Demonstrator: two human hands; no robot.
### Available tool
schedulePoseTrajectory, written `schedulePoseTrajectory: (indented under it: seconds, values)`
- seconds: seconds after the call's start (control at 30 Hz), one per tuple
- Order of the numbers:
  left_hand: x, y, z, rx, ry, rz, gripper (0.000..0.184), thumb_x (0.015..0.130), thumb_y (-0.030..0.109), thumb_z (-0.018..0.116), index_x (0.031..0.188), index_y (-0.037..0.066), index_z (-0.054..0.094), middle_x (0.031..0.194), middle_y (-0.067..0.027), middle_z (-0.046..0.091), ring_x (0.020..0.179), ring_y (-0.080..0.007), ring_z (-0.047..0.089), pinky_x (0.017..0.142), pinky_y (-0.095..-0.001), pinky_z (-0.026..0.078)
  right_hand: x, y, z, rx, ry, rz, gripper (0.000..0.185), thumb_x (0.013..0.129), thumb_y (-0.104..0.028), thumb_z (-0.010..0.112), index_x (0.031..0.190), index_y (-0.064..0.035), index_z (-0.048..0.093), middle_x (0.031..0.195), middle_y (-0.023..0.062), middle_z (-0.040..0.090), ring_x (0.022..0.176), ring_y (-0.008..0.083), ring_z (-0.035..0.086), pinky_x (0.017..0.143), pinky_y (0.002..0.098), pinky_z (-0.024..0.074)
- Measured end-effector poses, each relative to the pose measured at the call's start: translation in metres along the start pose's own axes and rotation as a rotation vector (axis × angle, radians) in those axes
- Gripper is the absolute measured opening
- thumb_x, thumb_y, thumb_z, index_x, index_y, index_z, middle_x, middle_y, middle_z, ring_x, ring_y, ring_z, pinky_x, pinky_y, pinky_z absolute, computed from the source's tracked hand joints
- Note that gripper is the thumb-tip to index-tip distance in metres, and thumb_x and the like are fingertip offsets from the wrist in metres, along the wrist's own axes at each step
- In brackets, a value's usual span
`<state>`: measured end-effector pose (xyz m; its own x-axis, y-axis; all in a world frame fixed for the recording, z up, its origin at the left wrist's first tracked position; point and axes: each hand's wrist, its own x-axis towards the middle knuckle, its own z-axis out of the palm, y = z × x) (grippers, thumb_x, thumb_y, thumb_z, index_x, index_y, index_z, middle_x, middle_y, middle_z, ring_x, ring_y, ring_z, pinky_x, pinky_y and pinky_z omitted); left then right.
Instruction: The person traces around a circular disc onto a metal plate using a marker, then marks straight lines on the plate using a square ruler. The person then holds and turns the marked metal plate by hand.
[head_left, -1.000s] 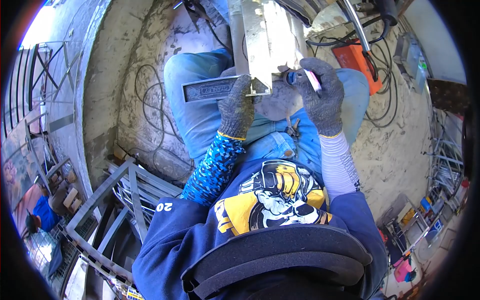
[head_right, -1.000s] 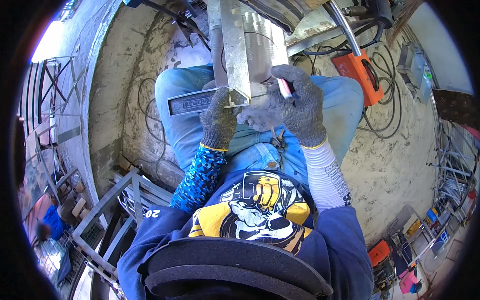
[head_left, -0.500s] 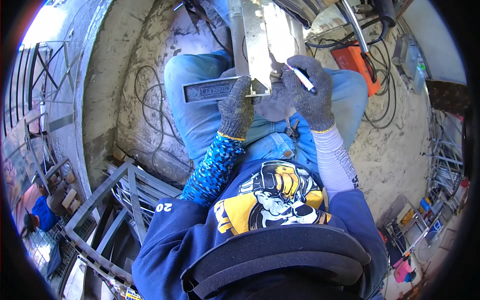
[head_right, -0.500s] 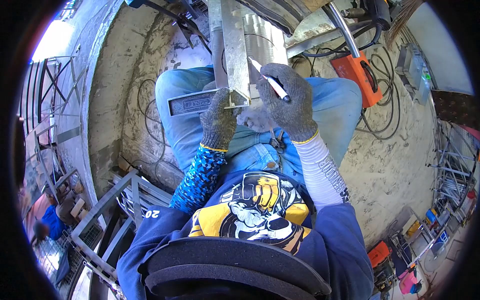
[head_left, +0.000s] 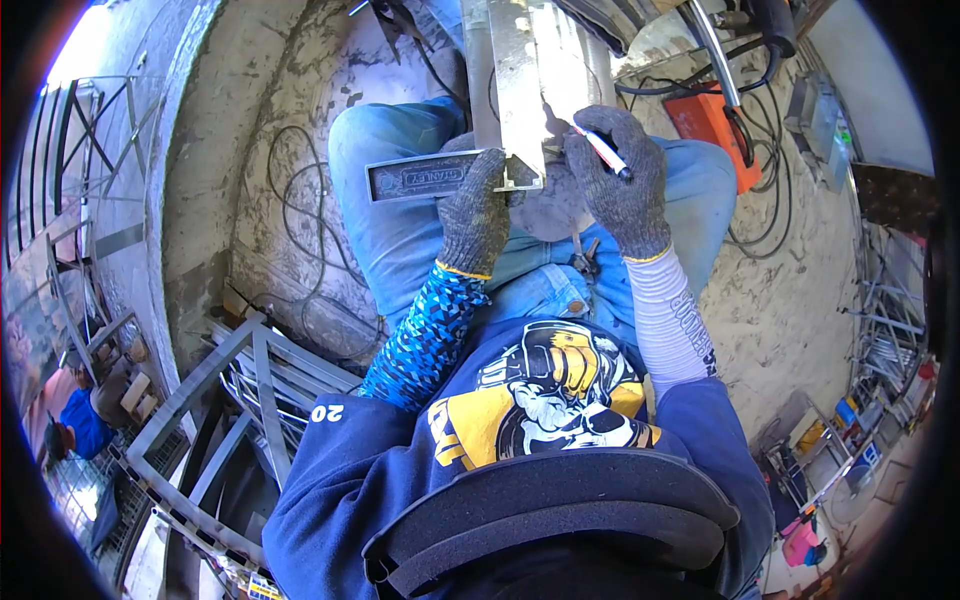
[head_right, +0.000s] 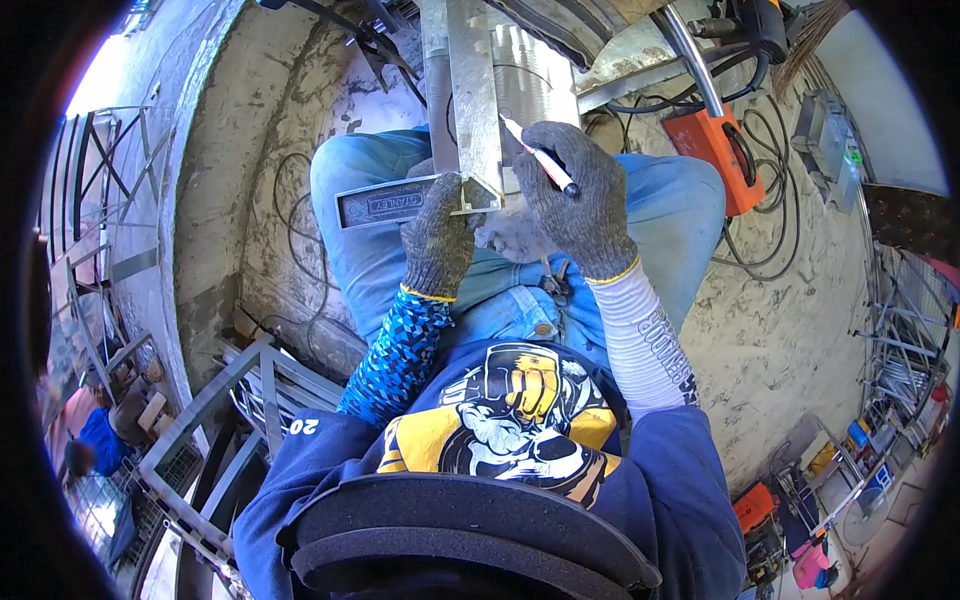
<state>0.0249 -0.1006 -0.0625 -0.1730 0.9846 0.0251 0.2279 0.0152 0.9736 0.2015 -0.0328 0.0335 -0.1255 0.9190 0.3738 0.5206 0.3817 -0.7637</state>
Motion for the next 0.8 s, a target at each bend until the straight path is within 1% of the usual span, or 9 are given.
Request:
schedulePoseTrajectory:
  seconds: [0.17,0.27,0.3,0.37,0.43,0.53,0.67,0.77,0.8]
  values:
    - [0.001,-0.012,0.002,-0.576,0.005,-0.332,0.054,0.077,-0.001,0.078,0.128,0.005,0.060,0.113,-0.0144,0.068,0.100,-0.0263,0.070,0.082,-0.0349,0.059,0.002,-0.003,0.000,-0.015,-0.028,0.041,0.019,0.086,-0.011,0.072,0.102,-0.0042,0.065,0.095,0.0133,0.071,0.081,0.0274,0.072,0.069,0.0350,0.0564]
    - [0.002,-0.008,0.005,-0.533,-0.016,-0.193,0.049,0.083,-0.005,0.071,0.129,0.004,0.058,0.119,-0.0141,0.065,0.103,-0.0251,0.068,0.081,-0.0358,0.059,0.003,-0.001,0.001,-0.008,-0.021,0.021,0.018,0.087,-0.011,0.072,0.102,-0.0042,0.065,0.094,0.0133,0.071,0.080,0.0275,0.072,0.069,0.0349,0.0563]
    - [0.003,-0.006,0.012,-0.662,0.077,-0.306,0.034,0.087,0.004,0.071,0.119,0.003,0.062,0.108,-0.0109,0.066,0.091,-0.0210,0.068,0.069,-0.0327,0.057,0.003,-0.002,0.001,-0.004,-0.022,0.025,0.018,0.087,-0.011,0.072,0.102,-0.0043,0.065,0.094,0.0130,0.071,0.081,0.0274,0.072,0.069,0.0351,0.0563]
    - [0.004,-0.003,0.015,-0.790,0.171,-0.421,0.022,0.091,0.013,0.072,0.109,0.003,0.065,0.097,-0.0076,0.068,0.078,-0.0169,0.068,0.057,-0.0295,0.056,0.003,-0.002,0.001,-0.001,-0.023,0.030,0.018,0.087,-0.011,0.072,0.102,-0.0044,0.064,0.094,0.0128,0.071,0.081,0.0274,0.072,0.069,0.0353,0.0562]
    - [0.003,-0.001,0.013,-0.873,0.156,-0.489,0.021,0.094,0.014,0.068,0.111,0.002,0.065,0.099,-0.0082,0.067,0.082,-0.0167,0.068,0.060,-0.0299,0.056,0.003,-0.001,0.002,0.007,-0.013,0.009,0.017,0.088,-0.011,0.071,0.102,-0.0047,0.064,0.093,0.0125,0.070,0.080,0.0270,0.072,0.069,0.0348,0.0557]
    - [0.003,0.002,0.009,-0.787,0.098,-0.364,0.020,0.095,0.013,0.066,0.112,0.001,0.064,0.100,-0.0082,0.066,0.084,-0.0162,0.067,0.062,-0.0302,0.057,0.004,-0.003,-0.001,0.049,-0.035,0.047,0.017,0.088,-0.011,0.072,0.101,-0.0047,0.064,0.091,0.0125,0.070,0.079,0.0268,0.071,0.068,0.0342,0.0549]
    - [0.004,0.006,0.010,-0.752,0.113,-0.394,0.020,0.095,0.012,0.065,0.113,0.001,0.063,0.099,-0.0081,0.066,0.084,-0.0156,0.067,0.063,-0.0301,0.057,0.004,-0.002,-0.002,0.095,-0.065,0.111,0.017,0.088,-0.011,0.072,0.101,-0.0047,0.064,0.090,0.0125,0.069,0.078,0.0260,0.071,0.067,0.0337,0.0542]
    - [0.004,0.006,0.011,-0.565,0.109,-0.235,0.021,0.095,0.012,0.066,0.113,0.001,0.062,0.099,-0.0083,0.066,0.085,-0.0154,0.067,0.063,-0.0302,0.057,0.003,0.001,-0.006,0.158,-0.090,0.177,0.016,0.088,-0.010,0.071,0.100,-0.0043,0.064,0.088,0.0126,0.069,0.077,0.0249,0.071,0.066,0.0339,0.0540]
    - [0.004,0.006,0.010,-0.698,0.117,-0.342,0.020,0.095,0.011,0.065,0.113,0.001,0.063,0.100,-0.0087,0.066,0.087,-0.0157,0.067,0.065,-0.0306,0.058,0.004,-0.001,-0.010,0.148,-0.126,0.179,0.015,0.087,-0.010,0.071,0.099,-0.0042,0.064,0.088,0.0127,0.069,0.077,0.0245,0.071,0.066,0.0338,0.0540]
